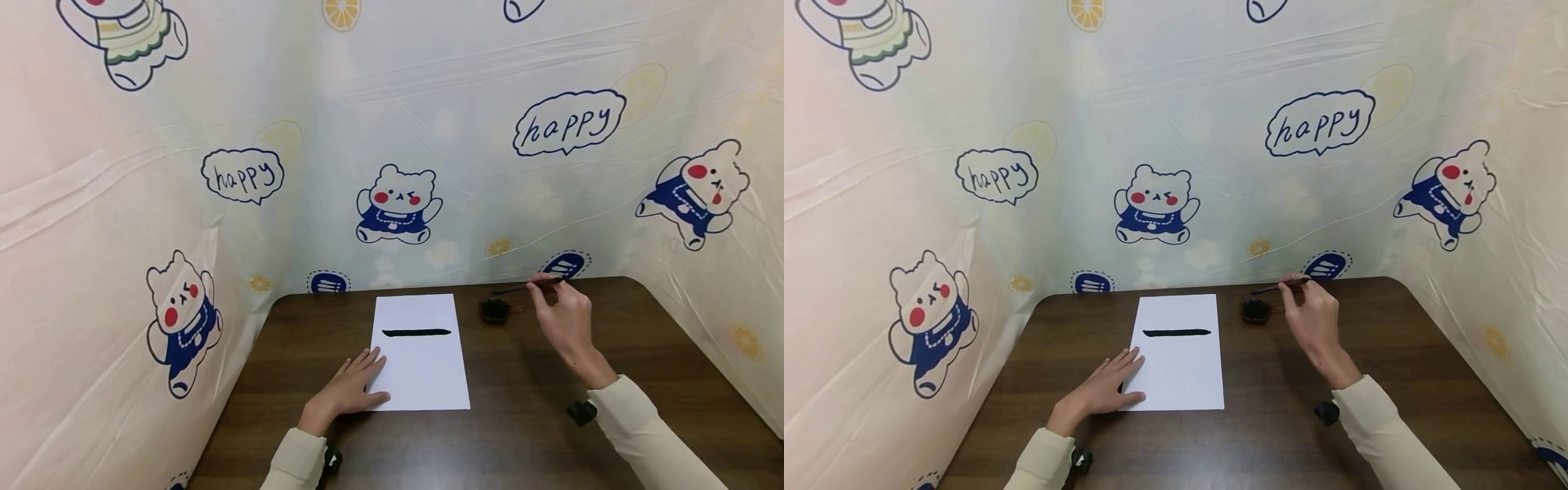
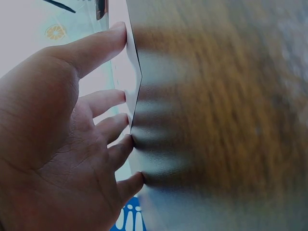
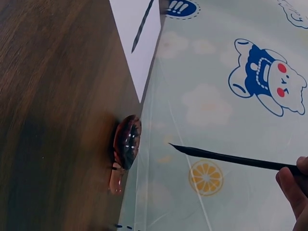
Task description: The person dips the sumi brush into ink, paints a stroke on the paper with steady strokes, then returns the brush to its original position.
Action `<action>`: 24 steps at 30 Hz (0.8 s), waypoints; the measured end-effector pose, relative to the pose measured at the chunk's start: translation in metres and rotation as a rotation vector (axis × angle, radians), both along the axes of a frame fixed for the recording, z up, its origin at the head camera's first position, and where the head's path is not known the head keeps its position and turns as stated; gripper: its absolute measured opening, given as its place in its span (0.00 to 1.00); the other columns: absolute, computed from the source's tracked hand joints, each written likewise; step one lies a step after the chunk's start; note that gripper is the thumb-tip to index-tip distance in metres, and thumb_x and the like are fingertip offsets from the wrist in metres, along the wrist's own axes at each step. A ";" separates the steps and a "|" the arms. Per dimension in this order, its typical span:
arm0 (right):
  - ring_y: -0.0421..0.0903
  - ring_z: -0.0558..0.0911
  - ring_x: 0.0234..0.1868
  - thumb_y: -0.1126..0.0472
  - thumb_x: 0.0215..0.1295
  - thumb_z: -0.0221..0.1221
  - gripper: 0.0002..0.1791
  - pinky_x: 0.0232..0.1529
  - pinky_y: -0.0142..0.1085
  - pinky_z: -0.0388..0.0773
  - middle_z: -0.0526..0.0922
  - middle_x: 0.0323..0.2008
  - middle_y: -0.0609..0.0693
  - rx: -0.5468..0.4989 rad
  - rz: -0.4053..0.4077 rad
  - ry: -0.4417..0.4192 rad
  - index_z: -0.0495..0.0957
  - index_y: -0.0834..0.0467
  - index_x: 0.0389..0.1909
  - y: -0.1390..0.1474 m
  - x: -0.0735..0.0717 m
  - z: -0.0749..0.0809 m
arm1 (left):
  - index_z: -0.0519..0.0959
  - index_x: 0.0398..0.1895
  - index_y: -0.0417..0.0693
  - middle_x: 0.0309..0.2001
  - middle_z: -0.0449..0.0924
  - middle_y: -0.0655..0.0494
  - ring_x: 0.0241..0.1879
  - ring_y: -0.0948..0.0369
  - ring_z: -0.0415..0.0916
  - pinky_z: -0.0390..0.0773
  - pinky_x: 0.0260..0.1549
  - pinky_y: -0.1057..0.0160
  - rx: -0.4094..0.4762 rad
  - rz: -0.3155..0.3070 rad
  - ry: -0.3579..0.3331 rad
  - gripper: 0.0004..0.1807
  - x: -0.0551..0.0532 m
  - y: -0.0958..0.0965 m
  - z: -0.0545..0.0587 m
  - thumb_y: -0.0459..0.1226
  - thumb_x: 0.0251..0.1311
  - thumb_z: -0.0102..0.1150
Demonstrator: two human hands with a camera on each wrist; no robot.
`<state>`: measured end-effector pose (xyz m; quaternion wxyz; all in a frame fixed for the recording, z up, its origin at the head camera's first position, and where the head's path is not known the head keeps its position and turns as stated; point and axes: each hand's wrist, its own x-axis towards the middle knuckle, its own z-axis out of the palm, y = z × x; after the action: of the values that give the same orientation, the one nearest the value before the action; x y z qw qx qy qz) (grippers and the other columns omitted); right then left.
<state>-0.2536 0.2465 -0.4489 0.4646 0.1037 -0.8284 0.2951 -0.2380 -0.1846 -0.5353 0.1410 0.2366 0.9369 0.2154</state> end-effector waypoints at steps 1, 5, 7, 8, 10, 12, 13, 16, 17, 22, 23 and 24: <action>0.54 0.89 0.31 0.69 0.66 0.71 0.06 0.36 0.29 0.77 0.92 0.36 0.59 0.007 0.001 -0.003 0.87 0.64 0.42 0.000 0.000 0.000 | 0.62 0.84 0.46 0.87 0.50 0.45 0.87 0.42 0.43 0.43 0.82 0.30 0.000 0.000 0.000 0.46 0.000 0.000 0.000 0.56 0.69 0.65; 0.54 0.89 0.32 0.70 0.66 0.71 0.06 0.35 0.33 0.78 0.92 0.38 0.59 0.035 0.004 -0.013 0.88 0.64 0.42 0.003 0.000 -0.002 | 0.62 0.84 0.47 0.87 0.50 0.45 0.87 0.42 0.43 0.43 0.82 0.30 -0.005 -0.001 0.001 0.46 0.000 0.001 0.000 0.57 0.69 0.65; 0.54 0.89 0.33 0.70 0.66 0.71 0.06 0.35 0.31 0.76 0.92 0.39 0.59 0.046 0.006 -0.018 0.88 0.64 0.43 0.004 0.001 -0.003 | 0.62 0.84 0.47 0.87 0.50 0.45 0.87 0.42 0.43 0.43 0.82 0.30 -0.006 -0.001 0.004 0.46 0.000 0.001 0.000 0.57 0.69 0.65; 0.54 0.89 0.34 0.70 0.66 0.71 0.06 0.35 0.31 0.76 0.92 0.40 0.59 0.051 0.006 -0.020 0.88 0.63 0.43 0.004 0.001 -0.004 | 0.62 0.84 0.47 0.87 0.50 0.45 0.87 0.42 0.43 0.43 0.82 0.30 -0.005 -0.001 0.003 0.46 0.000 0.001 0.000 0.57 0.69 0.65; 0.54 0.89 0.34 0.70 0.66 0.71 0.07 0.34 0.32 0.76 0.92 0.40 0.60 0.062 0.008 -0.020 0.88 0.63 0.44 0.005 0.001 -0.005 | 0.62 0.84 0.47 0.87 0.50 0.45 0.87 0.42 0.43 0.43 0.82 0.30 -0.003 -0.001 0.002 0.47 0.000 0.001 0.000 0.57 0.69 0.65; 0.55 0.89 0.35 0.70 0.66 0.71 0.08 0.33 0.36 0.77 0.91 0.41 0.60 0.080 0.009 -0.018 0.88 0.64 0.44 0.005 0.001 -0.005 | 0.62 0.84 0.47 0.87 0.50 0.45 0.87 0.42 0.43 0.43 0.82 0.30 -0.005 -0.001 0.002 0.47 0.000 0.001 0.000 0.57 0.69 0.65; 0.55 0.89 0.35 0.70 0.66 0.71 0.08 0.32 0.38 0.78 0.91 0.41 0.60 0.091 0.009 -0.016 0.88 0.64 0.45 0.005 0.002 -0.005 | 0.62 0.84 0.47 0.87 0.50 0.45 0.87 0.42 0.43 0.43 0.82 0.30 -0.007 -0.001 0.003 0.47 0.000 0.001 -0.001 0.57 0.69 0.65; 0.53 0.88 0.34 0.70 0.65 0.71 0.08 0.31 0.43 0.78 0.91 0.41 0.60 0.129 0.016 -0.003 0.88 0.65 0.45 0.007 0.002 -0.005 | 0.62 0.84 0.47 0.87 0.50 0.46 0.87 0.43 0.43 0.44 0.82 0.30 -0.014 -0.001 0.004 0.47 -0.001 0.001 -0.001 0.57 0.69 0.65; 0.53 0.88 0.34 0.71 0.65 0.72 0.09 0.31 0.43 0.79 0.91 0.41 0.60 0.144 0.020 0.005 0.88 0.65 0.45 0.007 0.002 -0.005 | 0.62 0.84 0.47 0.87 0.50 0.46 0.87 0.43 0.43 0.44 0.82 0.30 -0.016 -0.001 0.004 0.46 -0.001 0.001 -0.001 0.57 0.69 0.65; 0.53 0.88 0.36 0.75 0.59 0.73 0.13 0.33 0.46 0.81 0.91 0.41 0.60 0.197 0.072 0.055 0.88 0.65 0.45 0.010 0.002 -0.006 | 0.62 0.84 0.47 0.87 0.50 0.46 0.87 0.43 0.43 0.44 0.82 0.30 -0.015 -0.003 0.000 0.47 -0.001 0.000 -0.001 0.57 0.69 0.65; 0.53 0.89 0.37 0.76 0.57 0.73 0.14 0.34 0.47 0.82 0.91 0.41 0.60 0.207 0.085 0.063 0.88 0.66 0.45 0.010 0.001 -0.006 | 0.61 0.84 0.47 0.87 0.50 0.46 0.87 0.43 0.43 0.44 0.82 0.30 -0.014 -0.003 0.000 0.47 -0.001 0.000 -0.001 0.57 0.69 0.65; 0.54 0.89 0.38 0.76 0.56 0.73 0.15 0.35 0.48 0.83 0.91 0.41 0.60 0.215 0.098 0.071 0.88 0.66 0.45 0.011 0.001 -0.007 | 0.61 0.84 0.47 0.87 0.50 0.46 0.87 0.42 0.43 0.44 0.82 0.30 -0.013 -0.003 0.000 0.47 -0.001 0.000 -0.001 0.57 0.69 0.65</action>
<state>-0.2526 0.2575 -0.4556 0.4648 0.2037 -0.8323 0.2228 -0.2389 -0.1845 -0.5363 0.1429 0.2373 0.9379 0.2088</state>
